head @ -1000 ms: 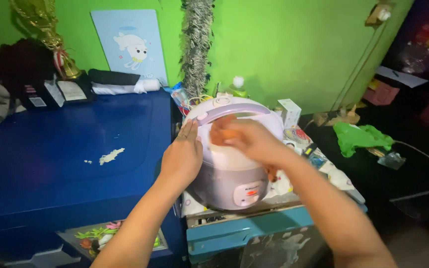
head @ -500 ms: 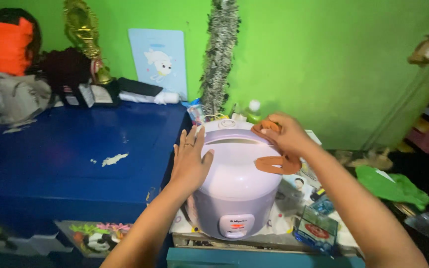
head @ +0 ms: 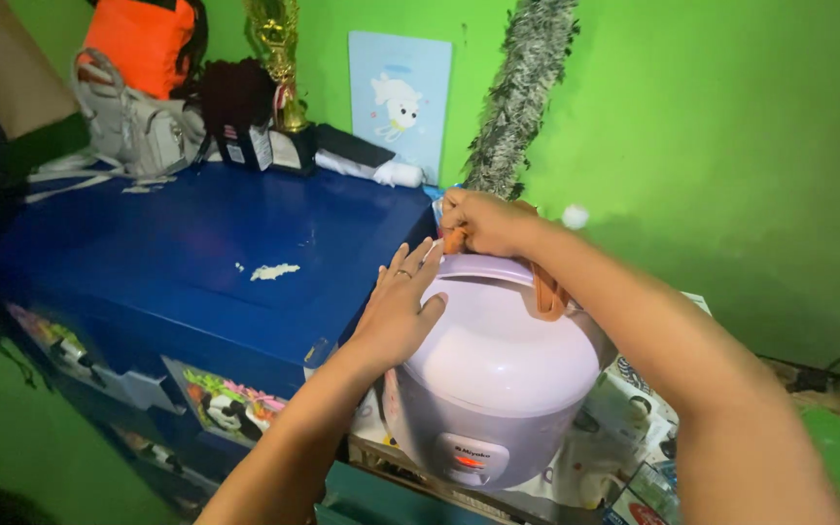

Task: The person wipes a blue cabinet top and a rice cooker with a brown cloth, then moves a basket and several small boxes and bottles from the cabinet to a nearby black table. The person continues wiping the cabinet surface and repositioning items.

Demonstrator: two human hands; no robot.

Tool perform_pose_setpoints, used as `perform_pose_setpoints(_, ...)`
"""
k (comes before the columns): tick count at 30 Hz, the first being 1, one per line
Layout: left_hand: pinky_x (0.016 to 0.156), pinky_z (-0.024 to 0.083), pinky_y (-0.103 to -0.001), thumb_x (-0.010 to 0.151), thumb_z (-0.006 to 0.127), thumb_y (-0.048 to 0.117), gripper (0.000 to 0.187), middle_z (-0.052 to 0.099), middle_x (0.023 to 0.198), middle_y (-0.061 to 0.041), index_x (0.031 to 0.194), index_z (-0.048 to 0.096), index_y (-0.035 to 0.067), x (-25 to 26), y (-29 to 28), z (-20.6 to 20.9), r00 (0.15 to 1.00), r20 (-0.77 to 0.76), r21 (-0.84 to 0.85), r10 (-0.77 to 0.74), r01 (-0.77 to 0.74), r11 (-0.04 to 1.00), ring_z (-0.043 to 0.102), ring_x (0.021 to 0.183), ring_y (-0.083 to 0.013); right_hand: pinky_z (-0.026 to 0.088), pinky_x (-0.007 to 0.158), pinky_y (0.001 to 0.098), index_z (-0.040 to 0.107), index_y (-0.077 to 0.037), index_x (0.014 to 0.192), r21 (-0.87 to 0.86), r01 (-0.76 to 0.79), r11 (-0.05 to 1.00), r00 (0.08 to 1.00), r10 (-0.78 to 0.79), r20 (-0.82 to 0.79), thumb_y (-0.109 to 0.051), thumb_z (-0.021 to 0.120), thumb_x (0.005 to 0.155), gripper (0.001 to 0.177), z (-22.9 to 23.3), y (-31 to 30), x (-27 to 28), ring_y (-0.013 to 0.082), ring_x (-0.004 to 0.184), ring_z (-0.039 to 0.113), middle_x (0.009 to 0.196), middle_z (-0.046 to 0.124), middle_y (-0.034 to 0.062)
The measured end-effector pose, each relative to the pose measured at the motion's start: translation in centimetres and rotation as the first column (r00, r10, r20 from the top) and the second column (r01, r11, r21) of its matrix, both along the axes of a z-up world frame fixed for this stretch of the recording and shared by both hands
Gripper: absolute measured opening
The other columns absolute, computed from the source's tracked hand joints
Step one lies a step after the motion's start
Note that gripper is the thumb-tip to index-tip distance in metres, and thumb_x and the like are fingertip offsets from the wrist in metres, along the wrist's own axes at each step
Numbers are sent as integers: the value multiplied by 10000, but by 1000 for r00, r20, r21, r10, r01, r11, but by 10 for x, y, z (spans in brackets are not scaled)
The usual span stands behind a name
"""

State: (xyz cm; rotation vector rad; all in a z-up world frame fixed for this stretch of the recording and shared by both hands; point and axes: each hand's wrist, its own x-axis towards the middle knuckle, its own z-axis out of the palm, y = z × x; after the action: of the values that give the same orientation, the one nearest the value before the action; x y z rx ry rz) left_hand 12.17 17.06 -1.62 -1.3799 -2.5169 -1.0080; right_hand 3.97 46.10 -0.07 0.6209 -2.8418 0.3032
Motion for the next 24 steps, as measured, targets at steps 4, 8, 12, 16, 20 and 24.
perform_pose_setpoints(4,1198,95,-671,973,468,249,686,237,1678,-149,1621,278,129,0,1,1,999,39,16,-22,21,1000,96,1560,-433,493,793,427,623,-99,725,-17,-137,990,989,136,-48,-95,749,801,147,34,-8,61,338,844,602,902,512,71)
perform_pose_setpoints(8,1192,89,-686,969,452,246,695,227,1673,-184,1625,261,118,2,-3,6,997,45,34,-56,54,998,99,1550,-467,497,818,375,702,-87,785,-196,-117,974,993,119,-6,-169,770,840,120,34,26,118,248,879,602,896,569,60)
perform_pose_setpoints(12,1196,113,-680,967,466,247,700,244,1671,-171,1627,258,142,-5,0,-5,998,24,21,-50,50,999,115,1553,-457,493,887,362,788,-133,860,-273,-75,959,997,73,-19,-259,850,788,158,24,88,139,212,944,619,957,638,31)
perform_pose_setpoints(16,1187,151,-611,926,549,231,666,306,1646,-173,1561,363,150,-8,3,-11,997,-65,152,-34,43,987,181,1524,-451,516,778,323,745,-29,885,-168,476,863,873,-487,-29,26,767,784,117,59,39,152,197,811,608,956,657,34)
perform_pose_setpoints(20,1199,137,-664,963,447,247,686,281,1654,-173,1620,283,145,4,-9,11,999,14,27,-48,48,999,151,1547,-454,494,1010,427,739,-132,1133,-345,48,937,996,-69,-47,-188,758,857,282,39,-7,121,304,1161,669,1128,725,104)
perform_pose_setpoints(24,1202,139,-656,961,449,270,696,279,1658,-147,1625,272,162,0,-8,7,999,11,20,-45,45,999,148,1556,-426,517,977,426,691,-142,1095,-245,1,970,994,-28,-106,-27,790,683,440,22,8,60,278,1079,678,1053,680,69)
